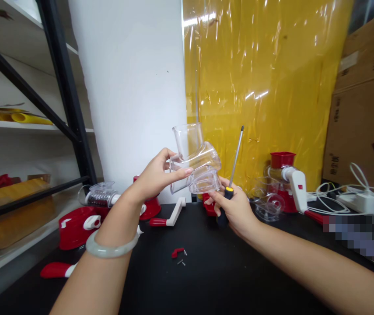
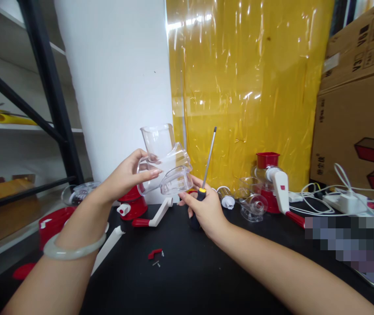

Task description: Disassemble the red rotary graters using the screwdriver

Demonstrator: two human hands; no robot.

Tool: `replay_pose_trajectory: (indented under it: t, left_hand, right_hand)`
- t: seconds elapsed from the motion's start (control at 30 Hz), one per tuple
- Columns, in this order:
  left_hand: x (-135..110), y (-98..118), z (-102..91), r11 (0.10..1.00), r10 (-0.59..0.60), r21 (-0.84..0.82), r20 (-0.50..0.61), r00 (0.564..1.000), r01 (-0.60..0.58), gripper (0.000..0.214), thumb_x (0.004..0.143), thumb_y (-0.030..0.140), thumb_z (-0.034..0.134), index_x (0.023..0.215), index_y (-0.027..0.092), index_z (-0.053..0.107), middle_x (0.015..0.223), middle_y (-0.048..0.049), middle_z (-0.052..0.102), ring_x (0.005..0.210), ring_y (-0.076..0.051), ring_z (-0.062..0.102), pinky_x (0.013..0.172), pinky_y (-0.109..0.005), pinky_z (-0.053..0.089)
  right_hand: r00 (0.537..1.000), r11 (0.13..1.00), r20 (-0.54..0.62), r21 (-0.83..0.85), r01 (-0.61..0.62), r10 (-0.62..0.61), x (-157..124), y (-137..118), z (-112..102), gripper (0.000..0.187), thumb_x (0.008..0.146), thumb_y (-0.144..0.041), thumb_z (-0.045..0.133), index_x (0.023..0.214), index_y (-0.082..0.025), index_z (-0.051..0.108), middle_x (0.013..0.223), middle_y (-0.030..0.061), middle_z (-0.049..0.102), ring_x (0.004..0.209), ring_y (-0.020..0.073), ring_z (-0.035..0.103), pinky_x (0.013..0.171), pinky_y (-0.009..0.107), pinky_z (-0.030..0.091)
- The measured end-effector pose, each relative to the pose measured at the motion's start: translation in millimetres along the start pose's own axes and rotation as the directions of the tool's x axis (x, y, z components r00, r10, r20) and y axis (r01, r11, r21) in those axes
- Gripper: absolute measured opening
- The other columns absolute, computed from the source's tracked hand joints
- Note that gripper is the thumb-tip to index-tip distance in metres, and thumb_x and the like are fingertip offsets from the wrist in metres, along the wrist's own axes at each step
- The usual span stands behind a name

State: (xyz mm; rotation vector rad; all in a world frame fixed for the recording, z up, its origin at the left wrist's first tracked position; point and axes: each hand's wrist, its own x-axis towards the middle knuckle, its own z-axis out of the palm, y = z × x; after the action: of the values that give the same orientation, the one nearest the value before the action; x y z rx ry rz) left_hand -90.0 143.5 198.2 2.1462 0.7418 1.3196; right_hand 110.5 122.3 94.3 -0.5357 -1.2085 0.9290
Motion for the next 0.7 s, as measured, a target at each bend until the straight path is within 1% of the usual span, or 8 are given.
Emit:
replay_pose_trajectory:
  t: [0.07, 0.13, 0.27, 0.33, 0.43, 0.5, 0.6, 0.7]
  left_hand:
    - [-0.4, 0.6, 0.0, 1.0, -0.005, -0.008, 0.004, 1.0, 0.005, 0.046, 0.068, 0.041, 0.081, 0.094, 0.019, 0.05, 0.103, -0.0045, 0.061, 0.088, -0.017, 0.062, 0.077, -0.034, 0.05]
    - [-1.2, 2.0, -0.2, 1.0, -0.009, -0.005, 0.012, 1.0, 0.009, 0.046, 0.068, 0.041, 0.081, 0.094, 0.019, 0.05, 0.103, -0.0048, 0.061, 0.087, -0.017, 0.062, 0.076, -0.033, 0.05]
    - [-4.2, 8.6, -1.0, 0.999, -0.01, 0.049, 0.03, 0.999, 0.009, 0.046, 0.068, 0.043, 0.08, 0.093, 0.019, 0.05, 0.102, -0.005, 0.061, 0.081, -0.016, 0.06, 0.069, -0.031, 0.049]
    - [-5.9, 13.0, -1.1, 0.996, -0.028, 0.085, 0.045, 0.999, 0.024, 0.045, 0.068, 0.044, 0.079, 0.092, 0.019, 0.05, 0.1, -0.0043, 0.06, 0.077, -0.015, 0.059, 0.065, -0.029, 0.049]
    - [-7.7, 17.9, -1.1, 0.993, -0.088, 0.082, 0.096, 0.991, 0.08, 0.042, 0.07, 0.045, 0.077, 0.09, 0.019, 0.05, 0.094, -0.0028, 0.06, 0.074, -0.014, 0.058, 0.061, -0.028, 0.049]
    - [-8.2, 18.8, -1.3, 0.992, -0.119, 0.056, 0.131, 0.984, 0.112, 0.041, 0.071, 0.046, 0.076, 0.09, 0.02, 0.051, 0.09, -0.0023, 0.059, 0.074, -0.015, 0.059, 0.059, -0.028, 0.051]
    - [-8.4, 17.4, -1.6, 0.986, -0.164, 0.044, 0.146, 0.976, 0.159, 0.041, 0.07, 0.046, 0.077, 0.09, 0.02, 0.052, 0.093, -0.0038, 0.059, 0.08, -0.018, 0.06, 0.06, -0.029, 0.054]
    - [-7.1, 13.3, -0.7, 0.968, -0.25, 0.001, 0.11, 0.962, 0.251, 0.041, 0.068, 0.045, 0.078, 0.091, 0.02, 0.055, 0.104, -0.0066, 0.059, 0.088, -0.021, 0.063, 0.062, -0.031, 0.057]
  right_hand:
    - [0.999, 1.0, -0.034, -0.012, 0.002, -0.003, 0.5, -1.3, -0.3, 0.074, 0.063, -0.041, 0.086, 0.126, -0.014, 0.056, 0.071, -0.0002, 0.068, 0.056, 0.0155, 0.065, 0.036, 0.019, 0.04]
    - [0.999, 1.0, -0.042, -0.028, 0.007, -0.008, 1.1, -3.7, -0.5, 0.074, 0.063, -0.041, 0.086, 0.125, -0.013, 0.056, 0.069, -0.0002, 0.069, 0.053, 0.0149, 0.064, 0.037, 0.02, 0.04]
    - [0.999, 0.997, -0.034, -0.076, 0.017, -0.02, 2.5, -9.0, -0.6, 0.068, 0.062, -0.041, 0.085, 0.119, -0.012, 0.06, 0.057, -0.003, 0.065, 0.045, 0.0138, 0.06, 0.038, 0.021, 0.039]
    - [0.998, 0.994, -0.057, -0.112, 0.006, -0.013, 3.0, -10.7, -0.8, 0.062, 0.059, -0.04, 0.085, 0.11, -0.013, 0.062, 0.052, -0.0047, 0.063, 0.041, 0.013, 0.057, 0.037, 0.021, 0.04]
    - [0.996, 0.985, -0.091, -0.174, 0.005, -0.021, 3.6, -11.8, -1.7, 0.047, 0.056, -0.042, 0.085, 0.088, -0.016, 0.063, 0.048, -0.0061, 0.06, 0.038, 0.0113, 0.054, 0.038, 0.022, 0.041]
    - [0.995, 0.977, -0.093, -0.212, 0.018, -0.039, 3.8, -11.8, -2.5, 0.041, 0.057, -0.044, 0.084, 0.077, -0.018, 0.059, 0.045, -0.0068, 0.057, 0.037, 0.0107, 0.052, 0.038, 0.022, 0.042]
    - [0.995, 0.965, -0.082, -0.261, 0.032, -0.055, 3.5, -11.0, -3.7, 0.039, 0.059, -0.045, 0.083, 0.072, -0.019, 0.057, 0.044, -0.0066, 0.056, 0.037, 0.0108, 0.052, 0.039, 0.023, 0.042]
    - [0.995, 0.956, -0.082, -0.29, 0.032, -0.059, 3.8, -9.2, -4.9, 0.037, 0.063, -0.045, 0.08, 0.073, -0.019, 0.056, 0.043, -0.0068, 0.055, 0.036, 0.0111, 0.051, 0.039, 0.023, 0.042]
